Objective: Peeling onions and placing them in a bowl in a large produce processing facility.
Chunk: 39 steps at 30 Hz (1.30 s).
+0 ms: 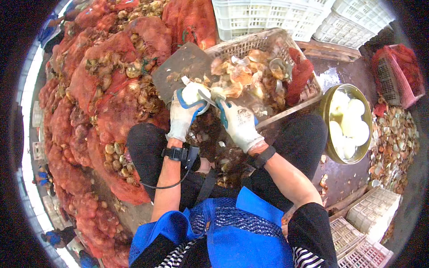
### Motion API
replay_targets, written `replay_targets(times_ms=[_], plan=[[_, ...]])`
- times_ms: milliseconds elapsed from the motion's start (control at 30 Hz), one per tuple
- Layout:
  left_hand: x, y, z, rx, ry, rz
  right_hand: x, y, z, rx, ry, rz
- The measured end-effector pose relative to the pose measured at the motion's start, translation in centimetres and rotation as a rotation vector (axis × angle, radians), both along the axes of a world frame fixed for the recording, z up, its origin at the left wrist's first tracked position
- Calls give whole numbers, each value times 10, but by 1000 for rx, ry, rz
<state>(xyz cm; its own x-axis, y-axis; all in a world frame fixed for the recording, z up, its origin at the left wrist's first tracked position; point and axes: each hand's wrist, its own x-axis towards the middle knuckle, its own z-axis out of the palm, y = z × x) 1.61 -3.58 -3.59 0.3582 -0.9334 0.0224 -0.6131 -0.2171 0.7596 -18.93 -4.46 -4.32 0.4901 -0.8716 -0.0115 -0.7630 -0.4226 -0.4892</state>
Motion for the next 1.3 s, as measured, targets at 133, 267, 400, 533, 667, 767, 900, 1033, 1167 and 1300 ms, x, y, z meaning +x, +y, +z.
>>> replay_targets(times_ms=[133, 267, 400, 533, 667, 767, 900, 1033, 1167, 1300], plan=[[-2, 1, 9, 0, -20, 4, 4, 0, -3, -20, -55, -40], [-9, -2, 15, 66, -52, 17, 0, 0, -11, 115, -262, -68], [-11, -6, 13, 56, -212, -42, -4, -5, -12, 228, -374, -16], [-8, -4, 6, 9, -371, -153, -13, 13, -2, 37, -204, -112], [-15, -7, 18, 99, -311, -83, -13, -7, -3, 312, -449, 0], [-12, -6, 16, 125, -320, -103, -12, 2, 18, 235, -207, -40], [-8, -8, 9, 113, -361, -128, -12, 3, 5, 51, -273, -48], [-13, -9, 18, 189, -303, -112, -14, -14, -3, 444, -497, -11], [-9, -4, 11, 108, -388, -152, -10, -4, 21, 295, -269, -29], [-12, 0, 15, 76, -357, -131, -19, -11, 9, 282, -340, -20]])
